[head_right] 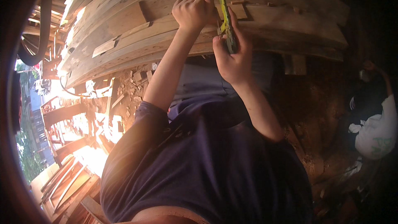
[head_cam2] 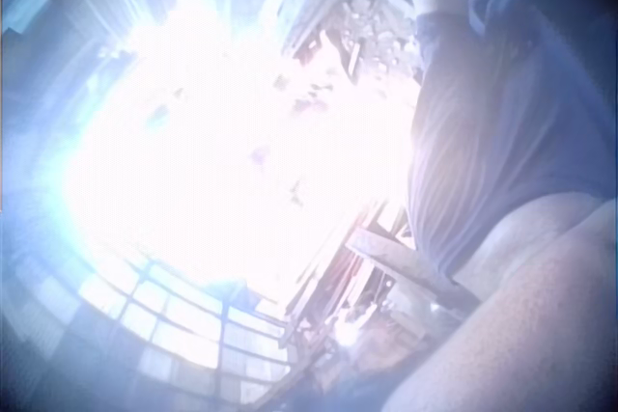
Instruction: The person uses a hand saw to cut a small rectangular piece of wood on a wooden workbench. They hold the wood steady with their left hand and saw with their right hand, then remove the cut piece and continue sawing another section.
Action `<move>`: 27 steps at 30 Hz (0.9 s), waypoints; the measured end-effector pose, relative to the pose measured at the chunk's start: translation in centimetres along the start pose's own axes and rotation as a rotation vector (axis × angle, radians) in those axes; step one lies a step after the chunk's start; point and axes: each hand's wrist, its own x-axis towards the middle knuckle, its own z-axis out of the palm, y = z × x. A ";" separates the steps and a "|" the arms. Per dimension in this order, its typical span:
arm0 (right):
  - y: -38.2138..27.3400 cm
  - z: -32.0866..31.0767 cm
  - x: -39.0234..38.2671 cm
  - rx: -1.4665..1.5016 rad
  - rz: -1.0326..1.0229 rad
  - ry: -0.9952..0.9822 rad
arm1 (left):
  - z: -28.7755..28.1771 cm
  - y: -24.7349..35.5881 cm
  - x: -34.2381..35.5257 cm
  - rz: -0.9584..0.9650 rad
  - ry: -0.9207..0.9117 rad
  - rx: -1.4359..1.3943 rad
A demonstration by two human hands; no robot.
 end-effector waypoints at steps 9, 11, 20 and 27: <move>-0.3 -1.6 -5.1 -0.082 0.024 -0.009 | 0.5 -0.3 0.1 -0.002 -0.006 0.021; 0.0 -1.5 -4.6 -0.094 0.003 0.003 | 0.1 0.1 0.0 0.011 -0.001 0.004; 0.9 0.3 0.9 -0.024 0.003 0.004 | -0.1 -0.2 -0.3 0.012 -0.018 0.036; -0.7 -0.2 -2.9 -0.139 -0.042 -0.029 | 1.5 -1.3 0.1 -0.017 -0.035 0.077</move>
